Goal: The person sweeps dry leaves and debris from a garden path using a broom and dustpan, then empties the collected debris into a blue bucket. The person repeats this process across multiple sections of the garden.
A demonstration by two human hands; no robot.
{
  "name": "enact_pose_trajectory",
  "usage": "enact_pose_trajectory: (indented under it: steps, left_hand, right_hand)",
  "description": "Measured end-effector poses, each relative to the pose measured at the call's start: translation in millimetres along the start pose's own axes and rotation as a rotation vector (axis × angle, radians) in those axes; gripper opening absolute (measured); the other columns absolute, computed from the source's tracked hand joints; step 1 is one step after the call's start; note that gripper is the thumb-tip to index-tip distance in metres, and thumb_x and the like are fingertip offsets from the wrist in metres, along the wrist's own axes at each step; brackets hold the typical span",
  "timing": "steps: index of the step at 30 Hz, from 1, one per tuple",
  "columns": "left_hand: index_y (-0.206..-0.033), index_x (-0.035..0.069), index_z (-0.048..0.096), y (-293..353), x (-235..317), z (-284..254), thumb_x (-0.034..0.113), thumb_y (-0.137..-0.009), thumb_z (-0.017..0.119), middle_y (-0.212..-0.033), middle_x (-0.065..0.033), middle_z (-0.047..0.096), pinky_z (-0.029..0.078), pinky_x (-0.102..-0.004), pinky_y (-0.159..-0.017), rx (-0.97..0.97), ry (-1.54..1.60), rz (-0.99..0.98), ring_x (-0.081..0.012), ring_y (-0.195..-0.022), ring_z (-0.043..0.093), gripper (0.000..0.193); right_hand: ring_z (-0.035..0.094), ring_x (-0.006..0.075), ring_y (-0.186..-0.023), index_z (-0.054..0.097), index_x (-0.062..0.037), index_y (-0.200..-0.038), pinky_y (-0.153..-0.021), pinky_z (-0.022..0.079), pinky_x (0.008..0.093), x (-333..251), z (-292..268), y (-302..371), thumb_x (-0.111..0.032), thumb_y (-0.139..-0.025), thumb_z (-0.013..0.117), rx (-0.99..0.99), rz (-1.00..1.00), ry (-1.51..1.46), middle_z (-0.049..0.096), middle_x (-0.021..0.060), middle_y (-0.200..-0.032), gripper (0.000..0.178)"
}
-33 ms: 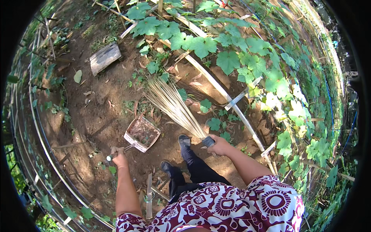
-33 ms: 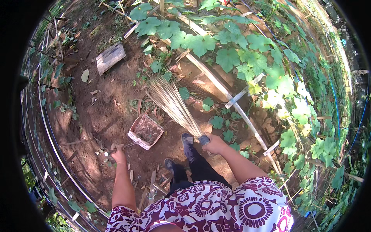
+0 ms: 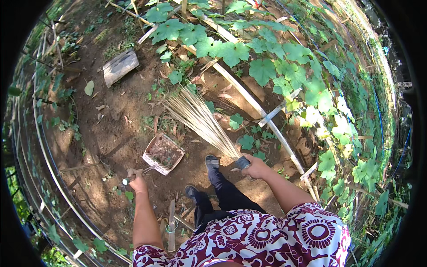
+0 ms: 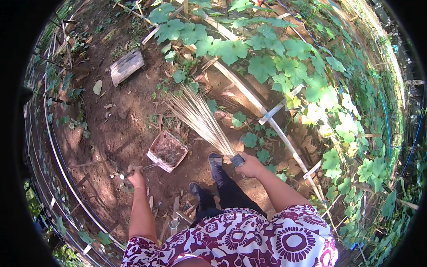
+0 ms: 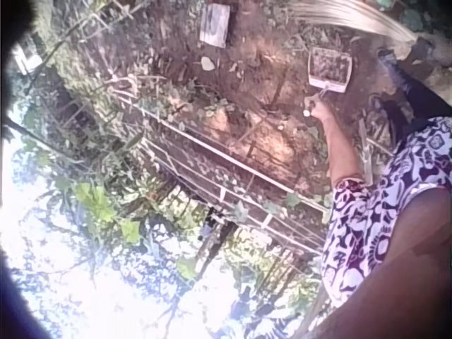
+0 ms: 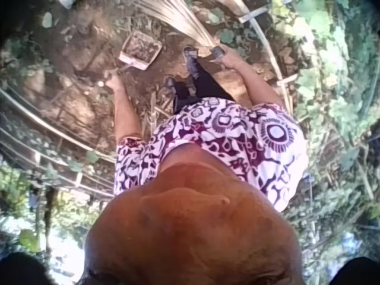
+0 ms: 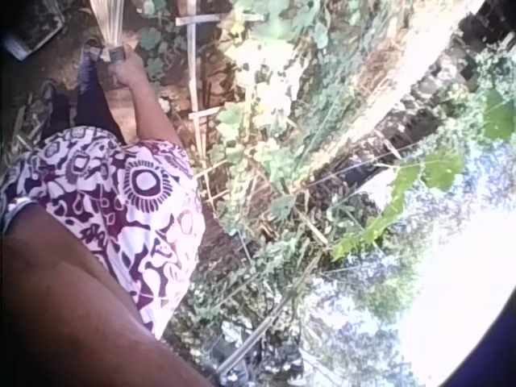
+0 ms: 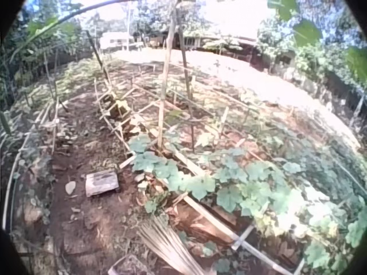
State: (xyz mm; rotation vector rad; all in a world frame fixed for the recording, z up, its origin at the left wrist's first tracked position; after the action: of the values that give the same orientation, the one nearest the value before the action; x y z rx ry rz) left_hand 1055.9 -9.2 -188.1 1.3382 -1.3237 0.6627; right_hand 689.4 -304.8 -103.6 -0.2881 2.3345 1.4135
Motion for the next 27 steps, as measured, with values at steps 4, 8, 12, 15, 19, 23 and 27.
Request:
enact_pose_trajectory:
  steps: [4,8,12,15,19,23,27]
  left_hand:
    - [-0.061,0.003,0.045,-10.4,-3.6,11.1,-0.008,-0.069,0.050,-0.058,-0.0055,0.051,0.038,-0.0256,-0.052,-0.004,-0.010,0.027,-0.0118,-0.053,0.045,0.014]
    - [-0.061,0.003,0.045,-9.3,-7.9,11.7,-0.007,-0.069,0.049,-0.059,-0.0055,0.051,0.039,-0.0262,-0.055,0.020,0.033,-0.046,-0.0122,-0.055,0.045,0.014]
    - [-0.061,0.004,0.045,-9.4,-9.4,11.6,-0.008,-0.069,0.049,-0.059,-0.0050,0.051,0.038,-0.0254,-0.055,0.017,-0.043,0.071,-0.0113,-0.056,0.045,0.015]
    - [-0.060,0.004,0.045,-12.8,-11.5,9.8,-0.008,-0.069,0.049,-0.060,-0.0050,0.052,0.038,-0.0247,-0.054,0.000,-0.020,0.048,-0.0104,-0.056,0.045,0.015]
    - [-0.060,0.004,0.045,-13.0,-8.8,10.3,-0.007,-0.070,0.047,-0.061,-0.0053,0.053,0.037,-0.0241,-0.052,0.009,-0.016,0.048,-0.0096,-0.053,0.043,0.015]
    - [-0.060,0.004,0.045,-5.6,-1.2,15.5,-0.008,-0.070,0.046,-0.061,-0.0055,0.053,0.037,-0.0243,-0.050,0.027,0.047,0.029,-0.0095,-0.051,0.042,0.015]
    - [-0.060,0.003,0.044,-3.4,-0.3,18.0,-0.008,-0.069,0.046,-0.060,-0.0062,0.052,0.037,-0.0250,-0.050,0.041,0.036,0.018,-0.0102,-0.051,0.042,0.015]
  right_hand:
    - [0.060,0.0263,-0.090,0.051,-0.0072,-0.117,-0.080,0.046,0.0328,20.2,-21.1,-40.0,-0.023,-0.062,0.071,0.142,0.046,-0.024,0.062,0.0165,-0.100,0.061]
    - [0.060,0.0290,-0.092,0.054,-0.0027,-0.109,-0.080,0.046,0.0348,22.6,-4.8,-125.0,-0.024,-0.063,0.070,0.230,0.128,0.055,0.062,0.0185,-0.099,0.053]
    - [0.061,0.0297,-0.091,0.058,0.0013,-0.103,-0.076,0.048,0.0352,22.8,12.7,-132.1,-0.025,-0.061,0.073,0.062,0.072,-0.019,0.063,0.0194,-0.097,0.052]
    - [0.061,0.0223,-0.087,0.056,-0.0003,-0.110,-0.074,0.047,0.0307,41.2,-1.6,-90.0,-0.016,-0.062,0.072,-0.061,-0.038,-0.378,0.063,0.0148,-0.094,0.053]
    - [0.059,0.0159,-0.079,0.054,-0.0037,-0.113,-0.071,0.046,0.0273,38.2,-33.9,-92.1,-0.006,-0.065,0.069,0.075,-0.231,-0.432,0.063,0.0091,-0.090,0.051]
    - [0.059,0.0226,-0.075,0.055,-0.0009,-0.100,-0.068,0.047,0.0330,-5.4,-34.0,-165.0,-0.019,-0.058,0.073,0.195,0.077,-0.251,0.062,0.0121,-0.083,0.050]
    - [0.059,0.0252,-0.081,0.057,-0.0011,-0.100,-0.073,0.046,0.0325,-29.4,-8.3,-173.2,-0.021,-0.056,0.074,0.084,0.030,-0.001,0.063,0.0132,-0.090,0.051]
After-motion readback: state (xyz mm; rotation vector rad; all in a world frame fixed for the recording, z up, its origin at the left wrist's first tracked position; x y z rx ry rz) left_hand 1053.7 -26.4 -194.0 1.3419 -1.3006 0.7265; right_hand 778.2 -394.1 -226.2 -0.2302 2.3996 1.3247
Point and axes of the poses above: each hand's wrist, its own y-axis away from the middle knuckle, its own z-axis out of the palm, x = y × z, the point moved 2 cm from there along -y, towards the middle knuckle
